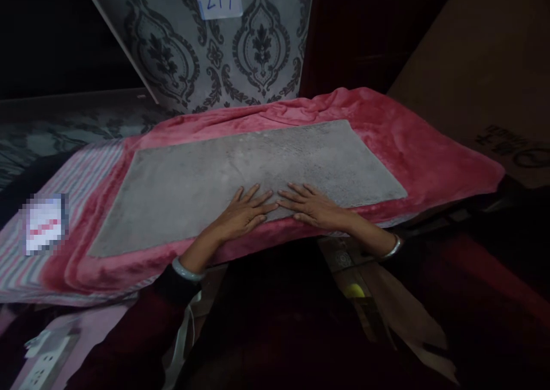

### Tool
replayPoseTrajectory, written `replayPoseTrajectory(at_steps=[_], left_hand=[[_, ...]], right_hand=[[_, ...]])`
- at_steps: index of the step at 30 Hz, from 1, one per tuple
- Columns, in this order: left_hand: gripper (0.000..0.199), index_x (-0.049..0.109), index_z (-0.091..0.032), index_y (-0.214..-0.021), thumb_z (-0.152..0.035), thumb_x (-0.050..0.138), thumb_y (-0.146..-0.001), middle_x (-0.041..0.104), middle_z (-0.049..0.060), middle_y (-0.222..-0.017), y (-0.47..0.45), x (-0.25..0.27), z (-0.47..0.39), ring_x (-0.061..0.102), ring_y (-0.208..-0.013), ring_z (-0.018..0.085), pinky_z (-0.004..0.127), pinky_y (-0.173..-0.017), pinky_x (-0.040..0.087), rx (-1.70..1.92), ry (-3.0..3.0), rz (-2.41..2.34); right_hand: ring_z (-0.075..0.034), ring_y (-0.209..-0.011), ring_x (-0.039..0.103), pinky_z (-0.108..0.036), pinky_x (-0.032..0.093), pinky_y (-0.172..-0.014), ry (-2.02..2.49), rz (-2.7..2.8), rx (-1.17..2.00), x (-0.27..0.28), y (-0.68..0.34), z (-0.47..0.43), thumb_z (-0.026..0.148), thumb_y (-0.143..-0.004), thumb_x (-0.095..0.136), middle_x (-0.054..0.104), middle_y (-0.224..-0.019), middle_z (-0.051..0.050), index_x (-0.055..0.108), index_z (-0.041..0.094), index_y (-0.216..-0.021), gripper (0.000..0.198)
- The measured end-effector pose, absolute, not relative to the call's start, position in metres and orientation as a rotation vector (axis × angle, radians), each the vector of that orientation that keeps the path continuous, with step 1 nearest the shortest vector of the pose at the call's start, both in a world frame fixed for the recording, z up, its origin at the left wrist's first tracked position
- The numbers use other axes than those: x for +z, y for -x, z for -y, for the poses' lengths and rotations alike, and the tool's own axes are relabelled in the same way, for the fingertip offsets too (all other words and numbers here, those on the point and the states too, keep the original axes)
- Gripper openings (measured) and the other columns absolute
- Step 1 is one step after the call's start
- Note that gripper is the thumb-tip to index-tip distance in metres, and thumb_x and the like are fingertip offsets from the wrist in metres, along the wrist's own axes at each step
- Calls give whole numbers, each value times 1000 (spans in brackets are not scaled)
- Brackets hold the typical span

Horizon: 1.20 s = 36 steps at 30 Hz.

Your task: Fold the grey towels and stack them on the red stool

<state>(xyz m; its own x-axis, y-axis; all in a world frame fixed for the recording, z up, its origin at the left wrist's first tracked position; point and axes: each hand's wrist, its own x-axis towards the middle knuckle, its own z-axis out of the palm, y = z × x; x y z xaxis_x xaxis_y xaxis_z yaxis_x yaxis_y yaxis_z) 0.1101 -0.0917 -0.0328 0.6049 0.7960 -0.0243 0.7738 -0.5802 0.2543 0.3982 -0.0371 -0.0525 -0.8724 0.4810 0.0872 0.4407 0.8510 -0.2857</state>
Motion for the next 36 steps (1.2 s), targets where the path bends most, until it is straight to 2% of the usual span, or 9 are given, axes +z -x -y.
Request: replayPoseTrajectory(at_steps=[4,7,12,16,22,27,36], left_hand=[[47,52,-40,-148,-41,33,-106,38,-2,-166,-116,-25,91,23,-157,26,62,-126,14,169,-2558,-1224],[48,53,-36,-148,-40,30,-106,39,0,-165,-132,-14,76,29,-155,27,60,-126,20,222,-2558,-1238],[54,43,-31,-156,-46,35,-104,30,5,-169,-186,-6,35,23,-157,31,62,-125,19,176,-2607,-1288],[60,37,-34,-159,-51,41,-102,25,5,-171,-222,-24,22,17,-158,34,66,-124,15,108,-2681,-1214],[57,36,-40,-159,-53,39,-103,25,1,-171,-227,-46,35,13,-159,34,68,-124,12,100,-2751,-1194],[56,34,-38,-159,-49,39,-104,26,2,-171,-224,-44,42,13,-159,34,71,-123,11,46,-2798,-1107],[55,36,-40,-158,-41,44,-104,27,2,-170,-227,-45,58,14,-159,34,70,-122,13,84,-2833,-1039]], right_hand=[[-23,-158,17,-55,20,-127,650,2861,552,-39,-413,36,52,-108,32,34,-166,0,39,32,-159,55],[-25,-157,19,-53,22,-126,780,2738,486,-27,-434,10,53,-108,24,38,-165,-4,42,27,-158,59],[-34,-157,18,-63,25,-122,1169,2609,237,-32,-467,-45,57,-105,29,30,-168,-6,38,29,-160,62],[-37,-156,20,-70,25,-118,1311,2660,170,-52,-476,-51,60,-104,28,26,-169,-6,34,34,-161,62],[-35,-157,17,-66,22,-121,1320,2687,128,-60,-478,-31,59,-106,25,22,-171,-1,31,38,-161,60],[-33,-157,16,-62,22,-122,1339,2730,63,-57,-481,-21,60,-105,27,19,-171,2,30,40,-161,59],[-36,-157,15,-65,20,-122,1226,2777,44,-62,-494,7,65,-104,31,18,-171,0,29,38,-162,64]])
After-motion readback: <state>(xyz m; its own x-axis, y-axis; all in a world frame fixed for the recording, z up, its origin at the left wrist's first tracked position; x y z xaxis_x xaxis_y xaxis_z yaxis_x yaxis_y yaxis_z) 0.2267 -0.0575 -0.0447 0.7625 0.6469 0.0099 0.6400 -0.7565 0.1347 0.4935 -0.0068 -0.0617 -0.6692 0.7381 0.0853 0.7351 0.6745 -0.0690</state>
